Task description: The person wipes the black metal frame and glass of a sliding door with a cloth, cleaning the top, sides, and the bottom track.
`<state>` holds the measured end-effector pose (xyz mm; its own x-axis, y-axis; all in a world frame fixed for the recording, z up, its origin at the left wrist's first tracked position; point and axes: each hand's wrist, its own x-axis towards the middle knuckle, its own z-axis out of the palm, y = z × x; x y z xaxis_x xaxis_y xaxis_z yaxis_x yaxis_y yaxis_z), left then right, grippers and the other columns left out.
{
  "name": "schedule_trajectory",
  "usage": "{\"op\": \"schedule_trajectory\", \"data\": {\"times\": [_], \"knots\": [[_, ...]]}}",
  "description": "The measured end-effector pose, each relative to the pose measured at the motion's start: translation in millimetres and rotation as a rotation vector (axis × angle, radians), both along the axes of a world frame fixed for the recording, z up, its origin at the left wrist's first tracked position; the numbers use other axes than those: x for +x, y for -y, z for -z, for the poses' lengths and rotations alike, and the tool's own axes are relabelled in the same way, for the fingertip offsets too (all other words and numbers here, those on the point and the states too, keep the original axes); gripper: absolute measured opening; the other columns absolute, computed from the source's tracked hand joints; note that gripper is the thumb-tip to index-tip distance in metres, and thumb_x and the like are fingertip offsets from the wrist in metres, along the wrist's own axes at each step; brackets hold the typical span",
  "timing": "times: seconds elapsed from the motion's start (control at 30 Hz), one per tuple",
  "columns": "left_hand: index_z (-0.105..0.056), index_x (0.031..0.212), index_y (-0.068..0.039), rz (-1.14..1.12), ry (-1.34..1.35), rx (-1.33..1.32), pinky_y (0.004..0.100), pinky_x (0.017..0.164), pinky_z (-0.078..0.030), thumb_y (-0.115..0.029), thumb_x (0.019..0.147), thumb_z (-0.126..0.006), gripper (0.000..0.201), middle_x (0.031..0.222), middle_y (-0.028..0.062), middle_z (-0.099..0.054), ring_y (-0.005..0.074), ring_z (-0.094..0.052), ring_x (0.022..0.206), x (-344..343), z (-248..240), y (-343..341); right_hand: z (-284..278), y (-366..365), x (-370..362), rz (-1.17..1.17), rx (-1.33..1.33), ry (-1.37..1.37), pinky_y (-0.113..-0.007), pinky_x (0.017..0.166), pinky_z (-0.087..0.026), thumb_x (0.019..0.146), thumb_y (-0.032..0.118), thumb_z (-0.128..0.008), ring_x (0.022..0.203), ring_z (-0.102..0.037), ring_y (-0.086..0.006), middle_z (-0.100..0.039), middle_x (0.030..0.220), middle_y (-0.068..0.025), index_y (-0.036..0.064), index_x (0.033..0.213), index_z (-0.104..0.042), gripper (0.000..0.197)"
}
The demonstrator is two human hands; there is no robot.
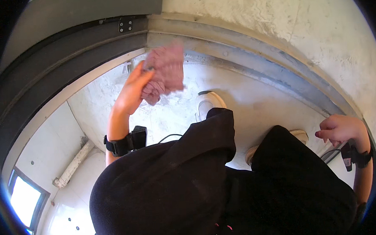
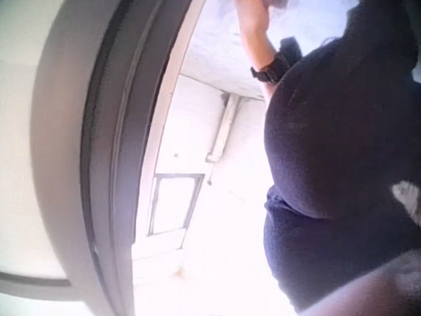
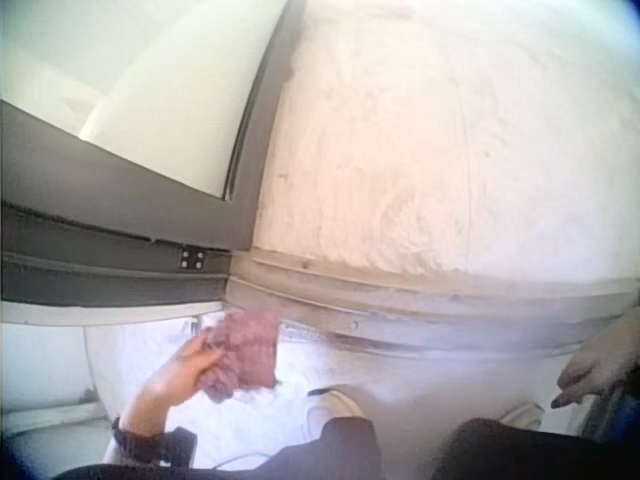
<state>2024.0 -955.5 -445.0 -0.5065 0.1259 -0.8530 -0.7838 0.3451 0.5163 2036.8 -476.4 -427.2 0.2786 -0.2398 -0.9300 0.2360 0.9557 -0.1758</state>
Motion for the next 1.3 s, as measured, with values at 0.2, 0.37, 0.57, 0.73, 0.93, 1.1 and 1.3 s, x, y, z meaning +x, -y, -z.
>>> {"op": "schedule_trajectory", "data": {"times": [0.2, 0.37, 0.57, 0.73, 0.93, 1.1, 1.3], "knots": [[-0.035, 0.126, 0.005, -0.157, -0.611, -0.231, 0.0346, 0.090, -0.045, 0.001, 0.076, -0.058, 0.056, 0.114, 0.0164, -0.052, 0.0206, -0.055, 0.101, 12.7, 30.3, 5.4, 10.2, -22.6, 14.7, 0.075, 0.061, -0.032, -0.029, 0.046, -0.044, 0.087, 0.037, -0.052, 0.047, -0.057, -0.0143, -0.057, 0.054, -0.0061, 0.0004, 0.071, -0.061, 0.041], [-0.046, 0.105, 0.002, 0.149, -0.440, -0.445, 0.0325, 0.072, -0.051, 0.005, 0.075, -0.050, 0.031, 0.099, 0.0144, -0.057, 0.0171, -0.060, 0.085, 1.6, 57.0, -46.6, 11.7, -23.7, 17.6, 0.129, 0.051, -0.065, -0.026, 0.043, -0.044, 0.086, 0.030, -0.054, 0.047, -0.058, -0.0132, -0.059, 0.059, -0.0069, 0.0001, 0.068, -0.058, 0.035], [-0.053, 0.118, -0.003, 0.627, -0.533, 0.299, 0.0293, 0.071, -0.051, 0.005, 0.076, -0.050, 0.043, 0.101, 0.0131, -0.060, 0.0166, -0.062, 0.083, 19.9, 18.8, -108.2, 15.3, -29.3, 23.3, 0.111, 0.027, -0.131, -0.028, 0.046, -0.044, 0.086, 0.031, -0.055, 0.048, -0.058, -0.0145, -0.059, 0.060, -0.0075, -0.0014, 0.068, -0.059, 0.037], [-0.056, 0.114, -0.001, 0.265, -0.212, 0.028, 0.0252, 0.059, -0.051, 0.006, 0.068, -0.051, 0.047, 0.089, 0.0085, -0.063, 0.0131, -0.061, 0.064, -5.6, 0.6, -75.9, 15.9, -33.6, 28.0, 0.137, 0.047, -0.119, -0.029, 0.047, -0.044, 0.086, 0.032, -0.054, 0.049, -0.058, -0.0153, -0.060, 0.062, -0.0079, -0.0018, 0.072, -0.060, 0.037], [-0.054, 0.107, -0.001, 0.336, -0.747, -0.692, 0.0345, 0.069, -0.049, 0.000, 0.075, -0.051, 0.032, 0.093, 0.0149, -0.061, 0.0259, -0.062, 0.080, -18.7, 69.9, -12.2, 16.7, -31.5, 26.6, 0.135, 0.038, -0.135, -0.029, 0.047, -0.043, 0.086, 0.032, -0.055, 0.049, -0.057, -0.0149, -0.058, 0.060, -0.0074, -0.0013, 0.069, -0.058, 0.038], [-0.057, 0.118, -0.007, 0.818, -0.315, 0.213, 0.0326, 0.083, -0.046, 0.003, 0.070, -0.052, 0.049, 0.108, 0.0110, -0.061, 0.0227, -0.059, 0.096, -5.7, 23.6, -92.6, 14.5, -36.3, 30.5, 0.162, 0.024, -0.165, -0.029, 0.047, -0.043, 0.087, 0.033, -0.055, 0.049, -0.057, -0.0146, -0.058, 0.060, -0.0073, -0.0007, 0.068, -0.058, 0.039], [-0.062, 0.102, 0.001, 0.388, -0.111, -0.065, 0.0233, 0.055, -0.051, 0.000, 0.069, -0.051, 0.035, 0.082, 0.0109, -0.067, 0.0148, -0.063, 0.064, -19.0, -13.1, -81.2, 20.4, -36.0, 30.8, 0.168, -0.002, -0.154, -0.029, 0.047, -0.044, 0.087, 0.033, -0.054, 0.049, -0.057, -0.0148, -0.058, 0.060, -0.0075, -0.0006, 0.066, -0.057, 0.040]]}}
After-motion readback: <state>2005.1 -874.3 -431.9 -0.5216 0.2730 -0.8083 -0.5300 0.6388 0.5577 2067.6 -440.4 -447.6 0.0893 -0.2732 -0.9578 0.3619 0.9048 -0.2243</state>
